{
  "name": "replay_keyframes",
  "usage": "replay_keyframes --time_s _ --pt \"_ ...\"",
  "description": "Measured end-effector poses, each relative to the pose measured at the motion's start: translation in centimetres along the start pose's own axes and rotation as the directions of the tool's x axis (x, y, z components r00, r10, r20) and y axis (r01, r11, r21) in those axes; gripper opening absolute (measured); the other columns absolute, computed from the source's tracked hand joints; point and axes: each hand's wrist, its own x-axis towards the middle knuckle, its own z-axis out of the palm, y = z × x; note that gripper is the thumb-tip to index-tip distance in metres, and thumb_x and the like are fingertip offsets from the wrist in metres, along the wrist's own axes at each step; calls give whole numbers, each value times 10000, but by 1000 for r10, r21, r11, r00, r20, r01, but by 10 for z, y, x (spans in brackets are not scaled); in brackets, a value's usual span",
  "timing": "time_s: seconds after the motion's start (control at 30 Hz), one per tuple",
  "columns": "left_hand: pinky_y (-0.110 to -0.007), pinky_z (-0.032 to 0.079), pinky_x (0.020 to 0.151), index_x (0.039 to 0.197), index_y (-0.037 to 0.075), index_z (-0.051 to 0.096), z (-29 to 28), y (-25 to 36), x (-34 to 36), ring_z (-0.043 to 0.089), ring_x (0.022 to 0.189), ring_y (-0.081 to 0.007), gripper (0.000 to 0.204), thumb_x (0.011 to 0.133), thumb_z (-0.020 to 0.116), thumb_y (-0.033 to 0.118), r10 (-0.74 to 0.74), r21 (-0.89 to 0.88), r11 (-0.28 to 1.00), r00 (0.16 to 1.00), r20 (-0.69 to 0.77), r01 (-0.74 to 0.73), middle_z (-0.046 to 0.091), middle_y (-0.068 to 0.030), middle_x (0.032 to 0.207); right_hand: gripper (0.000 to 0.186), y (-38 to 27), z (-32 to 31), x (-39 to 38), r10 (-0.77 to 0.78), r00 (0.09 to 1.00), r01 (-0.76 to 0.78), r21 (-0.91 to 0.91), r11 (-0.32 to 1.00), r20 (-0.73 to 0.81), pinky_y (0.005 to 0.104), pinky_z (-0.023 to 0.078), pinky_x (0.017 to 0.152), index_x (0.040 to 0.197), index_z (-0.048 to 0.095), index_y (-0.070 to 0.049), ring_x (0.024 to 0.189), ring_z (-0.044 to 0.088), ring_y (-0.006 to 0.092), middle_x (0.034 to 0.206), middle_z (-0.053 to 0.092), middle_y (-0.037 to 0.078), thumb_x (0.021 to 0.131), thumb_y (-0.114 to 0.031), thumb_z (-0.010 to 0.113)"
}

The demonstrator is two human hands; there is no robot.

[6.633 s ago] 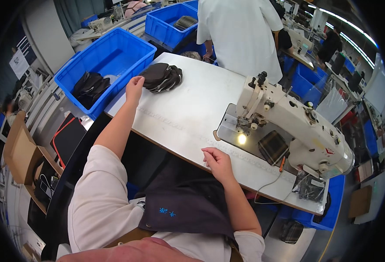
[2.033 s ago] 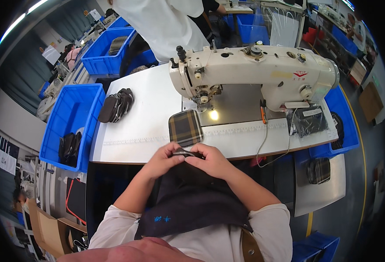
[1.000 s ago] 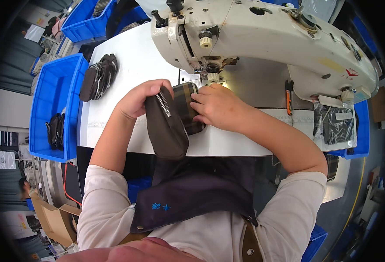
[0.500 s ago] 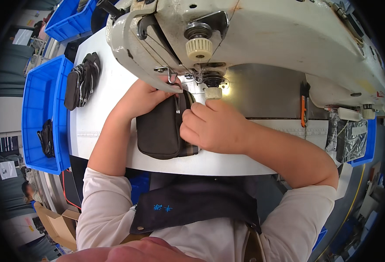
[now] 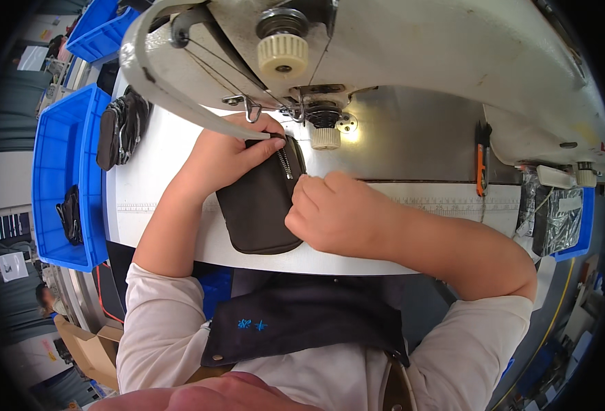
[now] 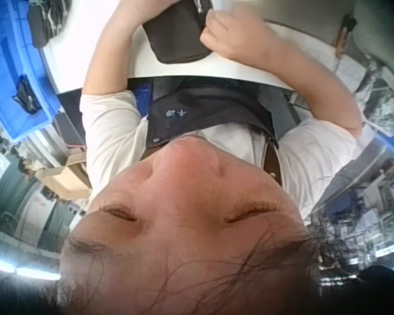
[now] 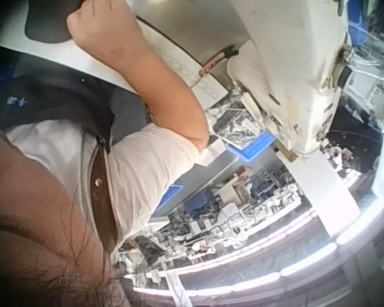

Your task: The person sews a zipper onto a small black pouch using an industrial sewing machine. They guide the pouch under the needle, stitch along the zipper edge, and then place the finished pouch into a blue bin.

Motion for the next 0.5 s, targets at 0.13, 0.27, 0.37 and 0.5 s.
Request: replay_keyframes --time_s 0.13,0.27,0.37,0.5 --pt "-397 568 743 1018 119 778 2 5 -1 725 841 -296 148 931 743 234 9 131 991 1000 1 -9 763 -77 924 129 -5 2 2 12 997 -18 -79 997 -75 288 387 591 846 632 -95 834 608 174 930 703 86 797 -196 694" --pt "-401 561 710 1001 114 770 4 3 -1 720 807 -294 143 929 746 235 54 171 984 998 -19 -50 757 -73 889 142 -8 1 2 37 997 -41 -69 997 -62 285 402 593 894 666 -85 826 608 170 973 727 107 822 -203 697" --pt "-402 557 693 995 113 765 5 3 0 718 786 -295 142 929 747 238 66 189 980 997 -30 -59 755 -71 866 144 -8 2 3 51 994 -54 -32 998 -94 282 406 574 914 678 -83 767 598 155 1014 745 124 834 -201 698" --pt "-406 556 684 990 116 761 6 5 0 720 778 -294 139 929 744 240 77 193 979 995 -59 -65 753 -72 848 134 -10 4 2 35 989 -34 11 999 -146 278 407 542 921 686 -88 655 564 135 1033 766 135 835 -190 695"
